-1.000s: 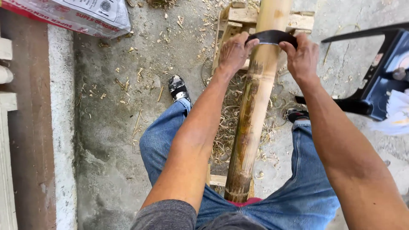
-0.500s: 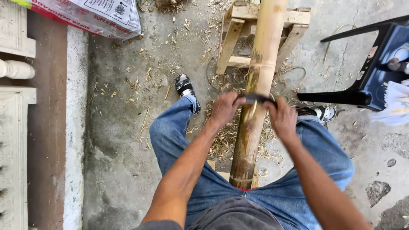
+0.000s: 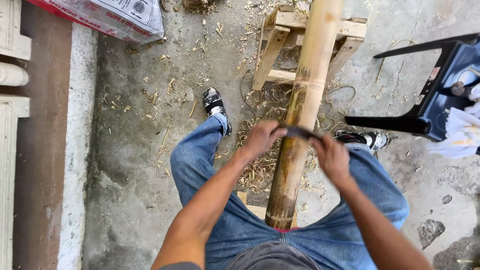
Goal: Shave the outer layer of a bamboo pole using a drawknife.
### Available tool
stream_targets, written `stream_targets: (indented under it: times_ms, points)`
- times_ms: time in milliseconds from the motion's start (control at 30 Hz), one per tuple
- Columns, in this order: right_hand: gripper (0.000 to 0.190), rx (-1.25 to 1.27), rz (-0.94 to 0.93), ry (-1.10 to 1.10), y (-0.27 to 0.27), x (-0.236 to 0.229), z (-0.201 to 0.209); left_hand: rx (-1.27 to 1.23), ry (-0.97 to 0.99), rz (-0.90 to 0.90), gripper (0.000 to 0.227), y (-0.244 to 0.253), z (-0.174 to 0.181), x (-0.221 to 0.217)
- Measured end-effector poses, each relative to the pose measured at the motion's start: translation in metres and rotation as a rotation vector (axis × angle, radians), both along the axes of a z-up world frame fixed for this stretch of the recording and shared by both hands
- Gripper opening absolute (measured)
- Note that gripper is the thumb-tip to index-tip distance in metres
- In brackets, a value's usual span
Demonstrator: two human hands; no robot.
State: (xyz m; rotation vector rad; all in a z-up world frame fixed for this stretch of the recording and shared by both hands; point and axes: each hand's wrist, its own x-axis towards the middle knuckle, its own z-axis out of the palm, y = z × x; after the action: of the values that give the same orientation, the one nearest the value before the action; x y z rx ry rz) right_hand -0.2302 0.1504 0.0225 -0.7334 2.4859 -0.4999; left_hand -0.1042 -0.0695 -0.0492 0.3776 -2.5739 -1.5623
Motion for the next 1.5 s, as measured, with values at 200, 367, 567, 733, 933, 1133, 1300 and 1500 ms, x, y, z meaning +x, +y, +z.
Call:
stream_targets:
  times_ms: [200, 367, 567, 733, 933, 1133, 1300, 1500]
  points:
    - [0.046, -0.143, 0.078, 0.267, -0.100, -0.170, -0.022, -0.097, -0.081, 0.181, 0.040, -0.077, -0.017, -0.168]
    - [0.038, -0.346, 0.226, 0.795, -0.127, -0.190, -0.008, -0.297, -0.051, 0.293, 0.045, -0.087, -0.042, -0.209]
    - [0.043, -0.098, -0.064, 0.228, -0.115, -0.153, 0.013, -0.376, 0.004, 0.317, 0.045, -0.069, -0.011, -0.166]
    - [0.047, -0.097, 0.040, 0.372, -0.087, -0.129, 0.000, -0.140, -0.054, 0.284, 0.042, -0.051, -0.011, -0.136]
    - [0.048, 0.062, 0.038, 0.158, -0.041, -0.081, -0.028, -0.041, -0.243, 0.203, 0.039, -0.019, 0.013, -0.064]
    - [0.050, -0.011, 0.136, 0.022, 0.071, 0.079, -0.033, -0.116, -0.091, 0.073, 0.054, 0.052, 0.011, 0.092]
    - [0.051, 0.176, 0.062, -0.347, 0.060, 0.060, -0.023, -0.138, -0.115, -0.075, 0.049, 0.037, 0.006, 0.080]
    - [0.050, -0.038, 0.040, 0.055, -0.049, -0.109, -0.019, -0.128, -0.099, 0.109, 0.050, -0.036, 0.008, -0.099]
